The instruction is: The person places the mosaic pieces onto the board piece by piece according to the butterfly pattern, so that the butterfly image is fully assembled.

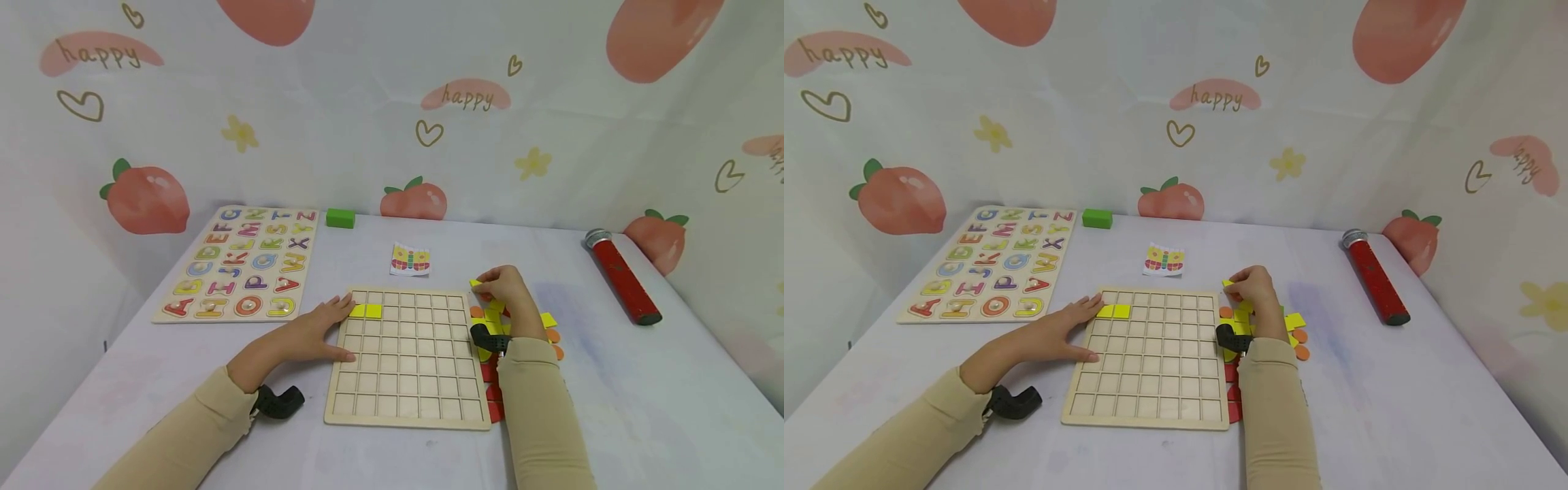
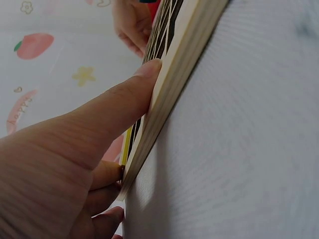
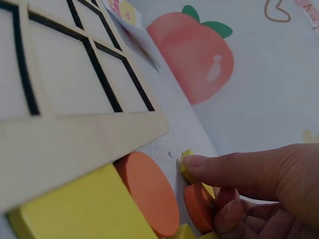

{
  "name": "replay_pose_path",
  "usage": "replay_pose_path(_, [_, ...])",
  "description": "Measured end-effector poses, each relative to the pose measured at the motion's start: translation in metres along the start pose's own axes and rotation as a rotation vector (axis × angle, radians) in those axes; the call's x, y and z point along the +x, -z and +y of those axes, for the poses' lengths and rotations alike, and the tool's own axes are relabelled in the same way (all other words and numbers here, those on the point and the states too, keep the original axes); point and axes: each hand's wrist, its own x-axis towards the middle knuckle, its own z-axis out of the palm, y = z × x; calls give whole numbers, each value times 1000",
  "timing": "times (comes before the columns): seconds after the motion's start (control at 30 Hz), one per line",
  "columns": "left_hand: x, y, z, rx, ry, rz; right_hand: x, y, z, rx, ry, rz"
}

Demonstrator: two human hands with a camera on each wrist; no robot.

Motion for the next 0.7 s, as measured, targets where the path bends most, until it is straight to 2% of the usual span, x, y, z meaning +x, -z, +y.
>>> replay_pose_path(0.3, [1,0,0,-3,-1,-1,1,3,0,61,31,-44])
replay_pose_path(0.5, [2,0,0,7,2,4,0,0,-12,161,128,-178])
replay_pose_path(0.7, [1,0,-1,-4,-1,-2,-6,-16,-33,254,202,-304])
